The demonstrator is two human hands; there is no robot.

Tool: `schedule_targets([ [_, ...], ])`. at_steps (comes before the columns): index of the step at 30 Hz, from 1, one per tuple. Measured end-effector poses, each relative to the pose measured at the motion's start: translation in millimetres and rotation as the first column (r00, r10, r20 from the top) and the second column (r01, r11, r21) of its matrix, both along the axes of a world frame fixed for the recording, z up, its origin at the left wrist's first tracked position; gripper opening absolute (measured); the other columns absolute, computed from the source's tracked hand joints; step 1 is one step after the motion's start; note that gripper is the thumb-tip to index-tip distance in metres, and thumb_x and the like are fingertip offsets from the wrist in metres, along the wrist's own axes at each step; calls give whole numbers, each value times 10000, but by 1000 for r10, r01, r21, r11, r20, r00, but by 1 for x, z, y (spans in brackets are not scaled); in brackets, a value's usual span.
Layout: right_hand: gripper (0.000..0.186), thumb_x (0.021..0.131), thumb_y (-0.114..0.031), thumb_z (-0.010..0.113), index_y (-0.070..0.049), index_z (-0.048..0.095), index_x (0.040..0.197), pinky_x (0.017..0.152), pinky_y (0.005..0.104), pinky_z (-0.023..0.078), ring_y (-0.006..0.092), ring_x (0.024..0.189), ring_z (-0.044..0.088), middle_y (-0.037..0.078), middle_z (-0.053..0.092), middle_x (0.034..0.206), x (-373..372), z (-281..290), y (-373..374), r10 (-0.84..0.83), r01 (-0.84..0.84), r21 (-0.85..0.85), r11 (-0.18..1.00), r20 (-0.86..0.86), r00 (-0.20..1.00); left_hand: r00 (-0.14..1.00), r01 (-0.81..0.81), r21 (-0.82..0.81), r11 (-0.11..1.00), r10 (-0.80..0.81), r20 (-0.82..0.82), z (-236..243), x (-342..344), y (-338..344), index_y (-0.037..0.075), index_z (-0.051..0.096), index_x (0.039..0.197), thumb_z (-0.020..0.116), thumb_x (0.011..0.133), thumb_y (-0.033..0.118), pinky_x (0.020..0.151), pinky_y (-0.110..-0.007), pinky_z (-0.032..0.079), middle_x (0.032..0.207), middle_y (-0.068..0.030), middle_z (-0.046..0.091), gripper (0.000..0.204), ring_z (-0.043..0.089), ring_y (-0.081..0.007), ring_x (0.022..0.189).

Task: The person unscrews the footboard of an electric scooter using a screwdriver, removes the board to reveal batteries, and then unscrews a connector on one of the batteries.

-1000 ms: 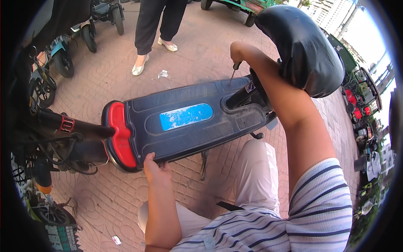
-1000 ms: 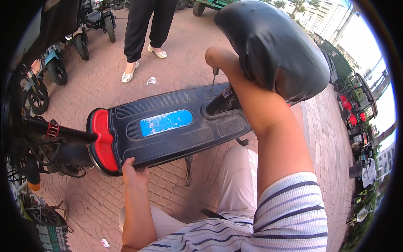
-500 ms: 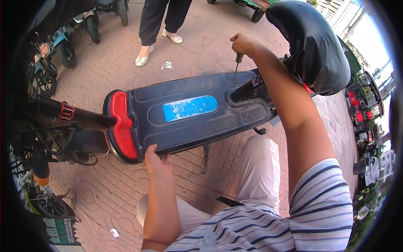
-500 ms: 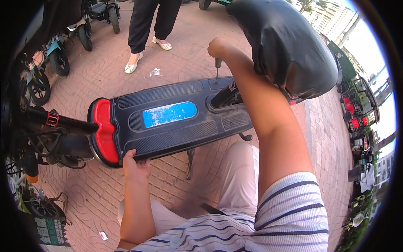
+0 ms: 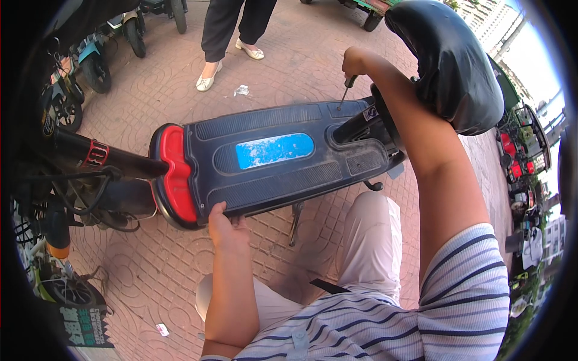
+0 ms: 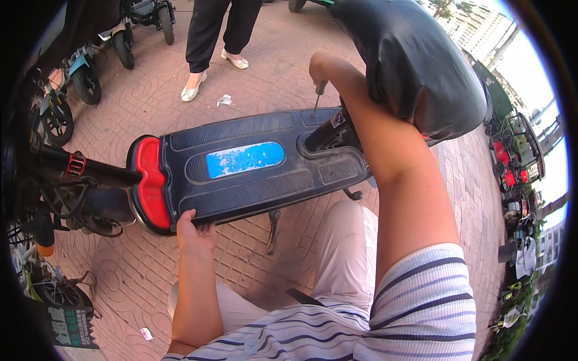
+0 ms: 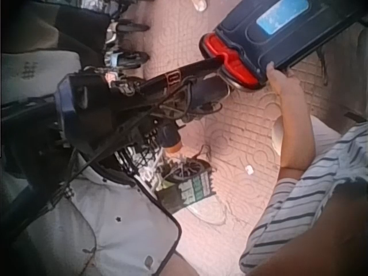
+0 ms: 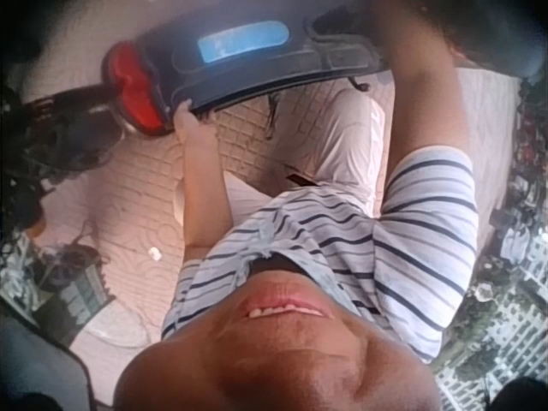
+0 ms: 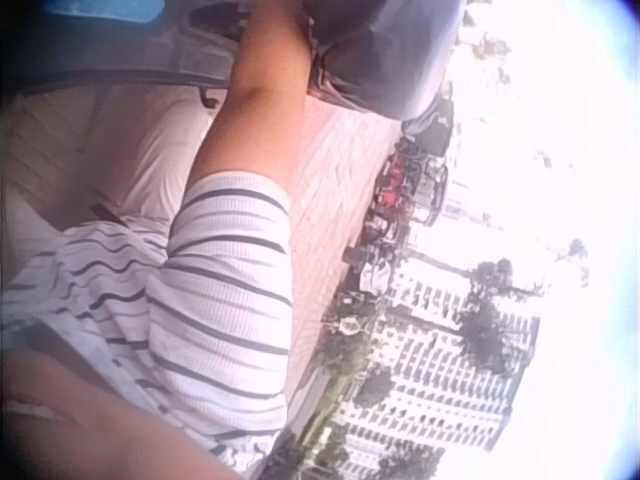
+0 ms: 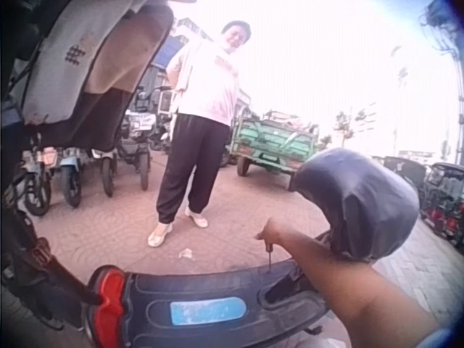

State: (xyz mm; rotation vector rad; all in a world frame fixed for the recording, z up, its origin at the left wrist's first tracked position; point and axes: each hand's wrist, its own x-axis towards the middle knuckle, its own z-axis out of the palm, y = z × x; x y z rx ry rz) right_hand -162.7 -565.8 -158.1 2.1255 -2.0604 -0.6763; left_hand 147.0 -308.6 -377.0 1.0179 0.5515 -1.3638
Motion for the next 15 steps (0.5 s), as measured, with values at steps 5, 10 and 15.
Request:
schedule_targets([
  [5, 364, 782, -340, 694, 22, 692, 818, 668, 381, 530, 291, 745, 658, 170, 682, 839, 12, -7, 21, -306, 415, -47, 909, 599, 740, 1000, -2, 18, 1000, 2, -4, 6, 0, 0, 9, 529, 1091, 567, 812, 54, 916, -351, 501, 1080, -98, 558, 285, 562, -223, 1002],
  [10, 430, 733, -381, 733, 38, 681, 814, 651, 398, 535, 307, 727, 668, 193, 678, 793, 5, -18, 20, -43, 227, -323, 919, 491, 870, 1000, 16, -32, 999, -16, -24, -2, 0, 2, 8, 523, 1119, 572, 809, 93, 1039, -393, 393, 1166, -100, 524, 325, 516, -241, 1096],
  [15, 195, 751, -152, 634, 40, 623, 785, 590, 381, 493, 250, 684, 617, 134, 634, 747, 10, -31, -2, -177, 330, -184, 926, 561, 809, 999, -6, -43, 999, 4, -31, -2, -2, 1, 16, 515, 1138, 579, 802, 97, 1048, -392, 382, 1178, -103, 517, 352, 513, -242, 1099],
])
